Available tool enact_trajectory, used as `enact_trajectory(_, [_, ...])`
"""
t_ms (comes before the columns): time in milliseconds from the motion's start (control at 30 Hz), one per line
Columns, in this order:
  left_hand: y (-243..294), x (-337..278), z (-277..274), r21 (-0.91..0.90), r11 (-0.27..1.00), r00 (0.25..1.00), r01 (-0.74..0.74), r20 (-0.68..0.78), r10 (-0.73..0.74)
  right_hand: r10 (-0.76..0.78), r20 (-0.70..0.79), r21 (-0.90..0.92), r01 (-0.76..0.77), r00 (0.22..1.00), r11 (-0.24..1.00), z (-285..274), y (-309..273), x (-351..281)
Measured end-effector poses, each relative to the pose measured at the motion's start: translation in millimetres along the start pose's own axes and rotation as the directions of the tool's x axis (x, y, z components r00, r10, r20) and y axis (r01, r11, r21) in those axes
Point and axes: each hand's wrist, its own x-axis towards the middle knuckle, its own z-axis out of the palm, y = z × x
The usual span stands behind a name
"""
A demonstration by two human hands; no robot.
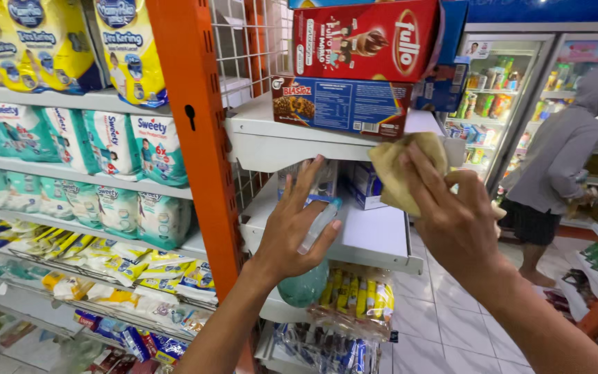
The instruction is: The person cleans various store shelves and product containers by spraying them with a cleaning solution and wiping them with a cloth.
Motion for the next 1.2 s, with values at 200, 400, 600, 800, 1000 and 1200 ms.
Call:
enact_trajectory(200, [14,9,19,-0.039,0.999,1.000,0.014,-0.002,-0.014,0.143,-0.054,0.138,-0.135,0.988,0.981,-8,22,-26])
enact_trajectory(400, [43,0,26,-0.083,0.996,1.000,0.019,0.006,-0.019,0.469,-0.033,0.502,-0.391,0.883,0.772,2,36,-69])
enact_trajectory(600, [73,-36,52,-0.155,0.978,0.975,0.136,0.197,-0.104,0.471,0.203,0.778,-0.434,0.858,0.455,42,9,-130])
enact_trajectory(800, [72,-45,87,-0.085,0.975,0.955,0.207,0.235,-0.182,0.308,0.144,0.917,-0.243,0.941,0.315,85,-9,-158])
enact_trajectory(1000, [74,-50,94,-0.080,0.962,0.944,0.262,0.228,-0.238,0.380,0.134,0.848,-0.305,0.915,0.434,125,3,-160])
enact_trajectory(1200, [76,-47,94,-0.101,0.949,0.932,0.298,0.243,-0.267,0.555,0.252,0.884,-0.422,0.793,0.201,136,-14,-154])
